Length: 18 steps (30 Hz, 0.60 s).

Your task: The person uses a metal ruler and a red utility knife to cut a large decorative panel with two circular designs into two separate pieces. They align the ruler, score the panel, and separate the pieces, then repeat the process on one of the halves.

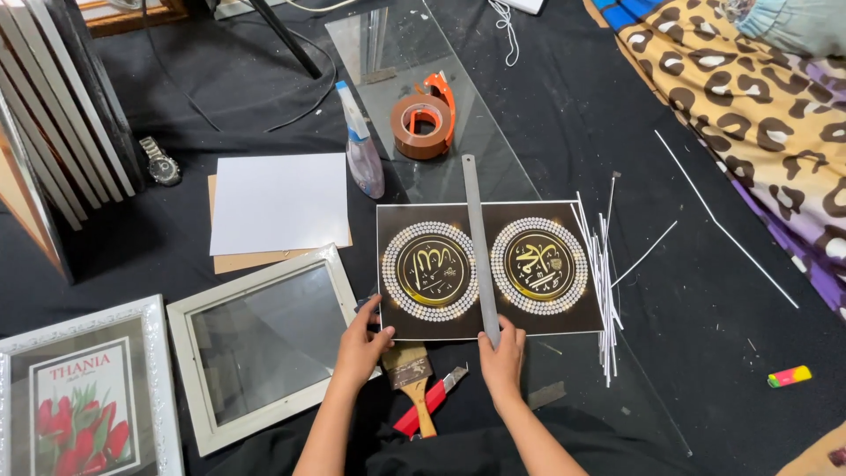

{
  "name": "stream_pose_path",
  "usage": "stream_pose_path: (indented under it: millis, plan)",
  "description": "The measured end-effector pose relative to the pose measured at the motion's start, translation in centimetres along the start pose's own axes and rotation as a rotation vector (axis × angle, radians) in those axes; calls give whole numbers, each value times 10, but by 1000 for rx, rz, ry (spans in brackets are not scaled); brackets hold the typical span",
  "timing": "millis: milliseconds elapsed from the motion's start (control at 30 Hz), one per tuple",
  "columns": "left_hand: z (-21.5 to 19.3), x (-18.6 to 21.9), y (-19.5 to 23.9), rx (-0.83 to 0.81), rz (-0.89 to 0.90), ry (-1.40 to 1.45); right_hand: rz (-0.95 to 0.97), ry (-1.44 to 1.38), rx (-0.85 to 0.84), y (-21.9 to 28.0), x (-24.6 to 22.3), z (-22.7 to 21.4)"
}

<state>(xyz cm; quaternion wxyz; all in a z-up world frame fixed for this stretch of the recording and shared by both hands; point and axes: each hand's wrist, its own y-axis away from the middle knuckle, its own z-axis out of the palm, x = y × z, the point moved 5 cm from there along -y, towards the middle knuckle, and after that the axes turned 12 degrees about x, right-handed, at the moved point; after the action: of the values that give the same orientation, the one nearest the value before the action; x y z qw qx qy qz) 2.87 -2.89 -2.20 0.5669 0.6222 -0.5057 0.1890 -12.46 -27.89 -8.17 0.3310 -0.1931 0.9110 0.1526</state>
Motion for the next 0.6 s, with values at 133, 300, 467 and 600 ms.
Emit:
stream_pose_path:
  millis: [133, 300, 467, 600]
  plan:
    - [4, -12, -7, -2, 41, -40, -54, 26, 7, 1, 2, 0]
    - [9, -18, -9, 23, -1, 48, -113, 59, 57, 1, 1, -2]
    - [10, -6, -1, 8, 13, 31, -115, 27, 34, 6, 7, 0]
    - [8, -9, -4, -3, 56, -1, -117, -3, 28, 7, 5, -3]
